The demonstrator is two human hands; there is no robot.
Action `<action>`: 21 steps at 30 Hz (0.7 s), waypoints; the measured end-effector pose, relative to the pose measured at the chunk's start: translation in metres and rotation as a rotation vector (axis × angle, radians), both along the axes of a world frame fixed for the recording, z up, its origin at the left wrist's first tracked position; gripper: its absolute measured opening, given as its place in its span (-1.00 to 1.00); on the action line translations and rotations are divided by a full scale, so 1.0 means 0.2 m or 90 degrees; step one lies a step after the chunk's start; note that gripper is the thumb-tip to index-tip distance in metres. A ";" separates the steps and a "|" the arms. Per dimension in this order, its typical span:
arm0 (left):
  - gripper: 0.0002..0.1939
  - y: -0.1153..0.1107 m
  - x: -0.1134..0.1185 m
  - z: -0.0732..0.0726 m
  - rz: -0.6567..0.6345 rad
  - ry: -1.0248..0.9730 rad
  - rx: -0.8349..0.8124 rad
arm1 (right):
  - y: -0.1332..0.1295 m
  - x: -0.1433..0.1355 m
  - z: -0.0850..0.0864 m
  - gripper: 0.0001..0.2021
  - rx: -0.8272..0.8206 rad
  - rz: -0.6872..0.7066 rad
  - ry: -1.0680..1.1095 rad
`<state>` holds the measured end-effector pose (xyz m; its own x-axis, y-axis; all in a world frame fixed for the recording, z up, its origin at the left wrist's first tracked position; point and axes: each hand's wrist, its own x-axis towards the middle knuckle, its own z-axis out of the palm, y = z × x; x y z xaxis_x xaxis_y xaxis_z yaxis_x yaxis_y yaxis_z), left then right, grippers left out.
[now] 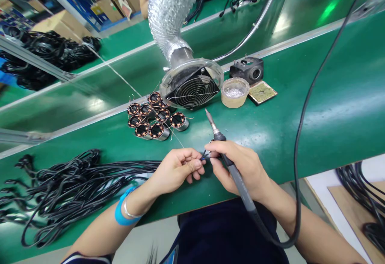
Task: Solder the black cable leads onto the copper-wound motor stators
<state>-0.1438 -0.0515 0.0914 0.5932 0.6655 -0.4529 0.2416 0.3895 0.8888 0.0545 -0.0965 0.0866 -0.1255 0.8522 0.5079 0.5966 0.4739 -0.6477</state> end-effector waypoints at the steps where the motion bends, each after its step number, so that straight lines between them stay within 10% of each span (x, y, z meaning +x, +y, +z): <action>1: -0.78 0.00 0.00 0.00 -0.006 0.002 0.010 | 0.00 0.00 0.00 -0.64 0.003 0.008 0.001; 11: -0.83 -0.03 0.00 0.06 -0.031 0.069 0.175 | 0.01 -0.03 0.03 -0.66 0.053 0.068 -0.014; 21: -0.77 -0.03 0.01 0.04 -0.064 -0.023 0.100 | 0.00 -0.04 0.01 -0.67 0.005 0.036 0.011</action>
<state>-0.1409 -0.0569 0.0998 0.6744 0.6626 -0.3258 0.2394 0.2211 0.9454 0.0474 -0.0965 0.0891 -0.1648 0.8402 0.5167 0.5574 0.5115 -0.6540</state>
